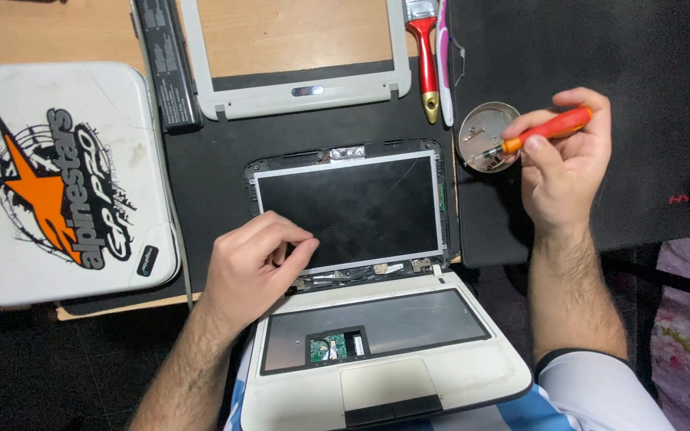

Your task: The person removes the old laptop screen by unscrewing it and detaching the ribbon cable. They then install a new screen by connecting the cable and securing it with screws using a screwdriver.

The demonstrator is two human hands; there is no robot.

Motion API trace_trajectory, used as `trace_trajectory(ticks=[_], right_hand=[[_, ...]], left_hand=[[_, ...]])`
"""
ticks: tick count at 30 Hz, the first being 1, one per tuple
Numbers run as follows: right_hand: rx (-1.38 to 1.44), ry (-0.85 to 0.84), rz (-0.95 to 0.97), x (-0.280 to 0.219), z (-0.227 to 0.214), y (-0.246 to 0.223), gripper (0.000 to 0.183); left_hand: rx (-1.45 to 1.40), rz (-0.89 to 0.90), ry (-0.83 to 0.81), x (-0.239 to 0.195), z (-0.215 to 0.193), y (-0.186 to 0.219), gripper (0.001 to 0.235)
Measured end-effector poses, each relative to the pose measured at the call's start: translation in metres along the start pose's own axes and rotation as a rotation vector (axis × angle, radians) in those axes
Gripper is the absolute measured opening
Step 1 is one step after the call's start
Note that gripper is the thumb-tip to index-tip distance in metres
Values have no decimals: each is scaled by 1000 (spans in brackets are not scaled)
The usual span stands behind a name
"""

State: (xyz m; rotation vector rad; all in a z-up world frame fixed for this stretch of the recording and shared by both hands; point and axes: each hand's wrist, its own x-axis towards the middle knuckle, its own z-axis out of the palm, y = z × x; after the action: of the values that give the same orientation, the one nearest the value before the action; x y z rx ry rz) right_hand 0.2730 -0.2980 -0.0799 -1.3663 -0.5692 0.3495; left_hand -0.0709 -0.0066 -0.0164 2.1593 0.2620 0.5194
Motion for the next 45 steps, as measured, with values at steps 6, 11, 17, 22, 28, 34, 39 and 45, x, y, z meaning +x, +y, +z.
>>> trace_trajectory(ticks=[6,11,17,22,28,34,39,45], right_hand=[[-31,-331,-42,-6,70,-27,42],[-15,-645,-18,2,116,-41,33],[25,-733,15,4,132,-29,33],[6,-727,-3,1,133,-26,32],[7,-695,9,-2,132,-21,32],[-8,-709,15,-5,133,-17,32],[-20,-713,28,-6,135,-17,31],[-32,-719,32,-5,136,-17,31]], left_hand=[[-61,14,-88,25,13,2,16],[-59,-34,-152,26,29,-12,38],[-243,-255,-170,25,32,-15,11],[-187,-235,-161,20,39,-24,6],[-154,-175,-104,18,43,-28,9],[-9,-98,-57,13,49,-34,10],[58,-58,-42,12,49,-34,11],[91,-36,-75,12,46,-32,15]])
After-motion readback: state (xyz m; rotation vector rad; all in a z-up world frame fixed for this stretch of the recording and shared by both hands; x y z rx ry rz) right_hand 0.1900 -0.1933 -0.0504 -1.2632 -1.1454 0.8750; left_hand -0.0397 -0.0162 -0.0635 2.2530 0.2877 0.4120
